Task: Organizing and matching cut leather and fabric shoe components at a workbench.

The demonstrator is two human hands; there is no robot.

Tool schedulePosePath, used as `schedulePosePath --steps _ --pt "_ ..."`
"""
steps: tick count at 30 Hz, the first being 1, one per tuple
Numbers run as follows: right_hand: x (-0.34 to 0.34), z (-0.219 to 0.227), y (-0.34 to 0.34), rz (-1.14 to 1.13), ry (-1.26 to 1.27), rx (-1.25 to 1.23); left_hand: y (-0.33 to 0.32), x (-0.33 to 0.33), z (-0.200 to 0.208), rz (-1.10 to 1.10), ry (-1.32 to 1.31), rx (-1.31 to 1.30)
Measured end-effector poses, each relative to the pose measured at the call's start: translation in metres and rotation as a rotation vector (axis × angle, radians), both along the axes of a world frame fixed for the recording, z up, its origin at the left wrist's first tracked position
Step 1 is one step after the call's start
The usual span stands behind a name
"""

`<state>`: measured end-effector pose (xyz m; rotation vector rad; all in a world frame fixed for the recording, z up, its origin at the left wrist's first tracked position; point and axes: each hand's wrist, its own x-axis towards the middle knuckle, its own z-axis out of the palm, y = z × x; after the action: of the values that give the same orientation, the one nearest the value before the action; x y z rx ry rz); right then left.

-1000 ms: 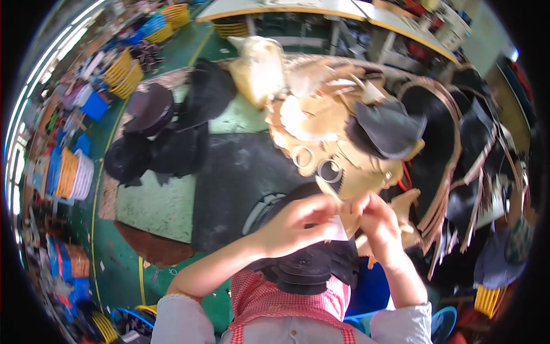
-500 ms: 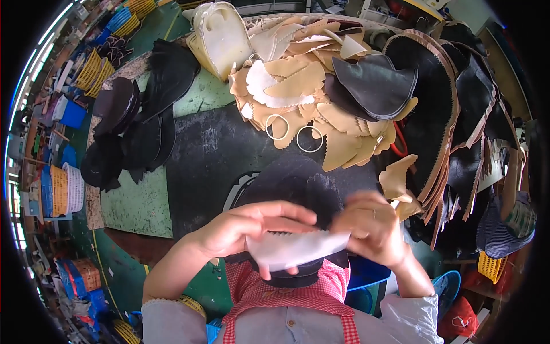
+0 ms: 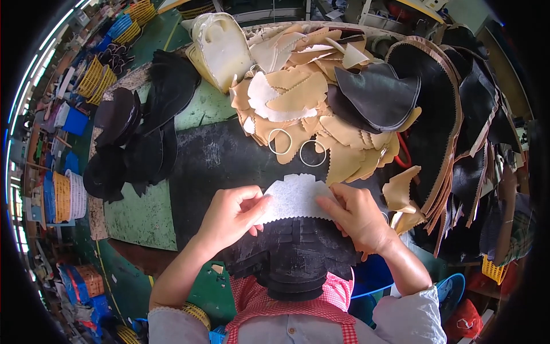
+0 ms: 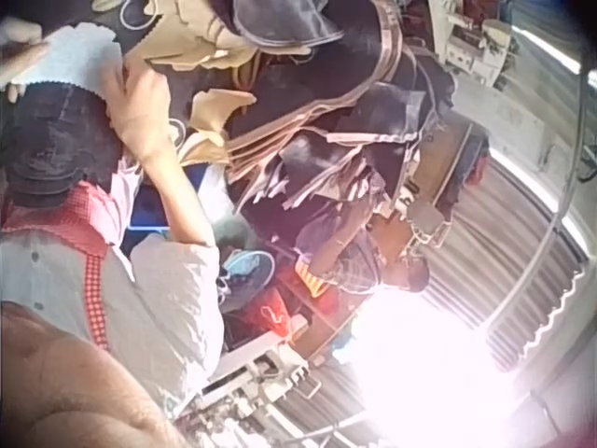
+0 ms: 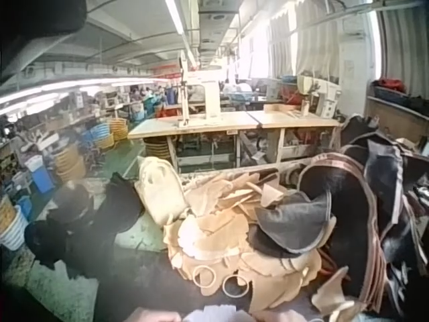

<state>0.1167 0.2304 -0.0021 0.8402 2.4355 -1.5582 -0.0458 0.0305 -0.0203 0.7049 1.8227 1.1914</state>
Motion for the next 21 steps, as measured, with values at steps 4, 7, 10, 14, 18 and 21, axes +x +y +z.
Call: schedulePosePath --steps 4,7,10,14,18,21 --pt "-0.007 -0.008 0.007 0.087 -0.03 0.069 0.001 -0.002 -0.002 0.022 -0.039 -0.005" --pt "-0.009 -0.012 0.008 0.234 -0.014 0.486 0.008 -0.01 0.003 -0.131 0.115 -0.204" --pt "-0.007 -0.001 0.013 0.316 -0.168 0.823 0.006 -0.02 0.014 -0.204 0.784 -0.369" --pt "0.025 -0.007 0.007 0.174 -0.055 0.653 -0.004 -0.02 0.005 -0.145 0.575 -0.136" --pt "0.031 -0.013 -0.044 0.204 0.199 0.672 -0.004 -0.013 0.003 -0.331 0.631 -0.224" --pt "0.02 -0.02 -0.045 0.223 0.278 0.434 0.016 -0.031 0.022 -0.634 0.265 -0.399"
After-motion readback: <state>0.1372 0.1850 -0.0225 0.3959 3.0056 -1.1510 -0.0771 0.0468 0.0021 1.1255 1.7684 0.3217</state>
